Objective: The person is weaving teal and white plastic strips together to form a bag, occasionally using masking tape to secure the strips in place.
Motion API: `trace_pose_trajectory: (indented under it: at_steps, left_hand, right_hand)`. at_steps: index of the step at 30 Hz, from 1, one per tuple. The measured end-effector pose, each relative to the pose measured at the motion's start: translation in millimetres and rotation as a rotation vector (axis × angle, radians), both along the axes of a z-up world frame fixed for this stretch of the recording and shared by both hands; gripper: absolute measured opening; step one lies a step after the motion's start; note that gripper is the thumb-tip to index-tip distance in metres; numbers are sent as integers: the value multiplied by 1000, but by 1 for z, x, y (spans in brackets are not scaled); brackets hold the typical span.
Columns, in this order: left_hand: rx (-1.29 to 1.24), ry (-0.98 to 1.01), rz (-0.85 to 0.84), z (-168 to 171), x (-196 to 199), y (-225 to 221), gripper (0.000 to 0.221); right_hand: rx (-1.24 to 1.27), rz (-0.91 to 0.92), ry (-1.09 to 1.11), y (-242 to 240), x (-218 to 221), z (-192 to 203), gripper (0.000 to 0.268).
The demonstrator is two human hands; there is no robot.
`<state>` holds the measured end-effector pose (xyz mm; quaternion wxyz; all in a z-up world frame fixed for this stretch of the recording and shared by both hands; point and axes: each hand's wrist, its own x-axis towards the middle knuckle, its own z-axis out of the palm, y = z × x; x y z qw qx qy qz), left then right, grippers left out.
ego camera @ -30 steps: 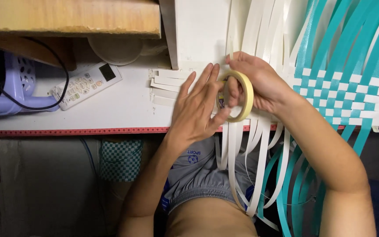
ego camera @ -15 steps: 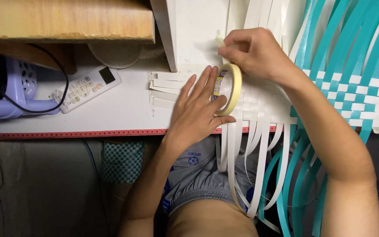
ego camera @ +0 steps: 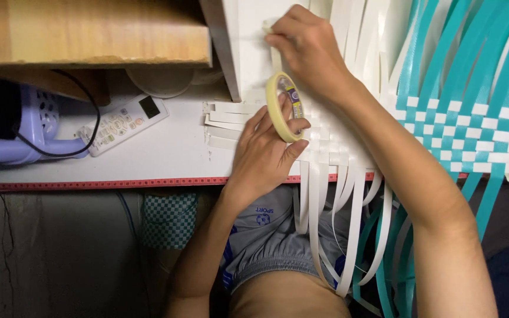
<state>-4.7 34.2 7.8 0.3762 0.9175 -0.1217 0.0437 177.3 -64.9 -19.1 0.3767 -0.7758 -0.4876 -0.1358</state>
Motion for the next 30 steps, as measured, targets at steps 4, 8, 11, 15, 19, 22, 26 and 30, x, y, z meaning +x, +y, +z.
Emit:
trace_pose_trajectory:
  at_steps: [4, 8, 11, 15, 19, 22, 26, 30]
  left_hand:
    - [-101, 39, 4, 0, 1, 3, 46]
    - [-117, 11, 14, -6, -1, 1, 53]
    - [-121, -51, 60, -11, 2, 1, 30]
    - [-122, -99, 63, -11, 0, 2, 20]
    - [-121, -91, 66, -12, 1, 1, 21]
    - [-142, -40, 98, -11, -1, 2, 20]
    - [-176, -37, 94, -14, -3, 4, 31]
    - [-304, -114, 76, -14, -2, 4, 23]
  right_hand:
    - [62, -97, 80, -7, 2, -7, 9]
    - [19, -128, 50, -3, -2, -10, 12]
    - [-100, -168, -146, -1, -5, -9, 22]
    - [-287, -283, -337, 0, -6, -14, 23]
    - [-378, -304, -373, 3, -12, 11, 39]
    - [-425, -321, -311, -1, -9, 11, 62]
    - [-409, -339, -412, -6, -1, -5, 40]
    - [-309, -242, -343, -7, 2, -13, 20]
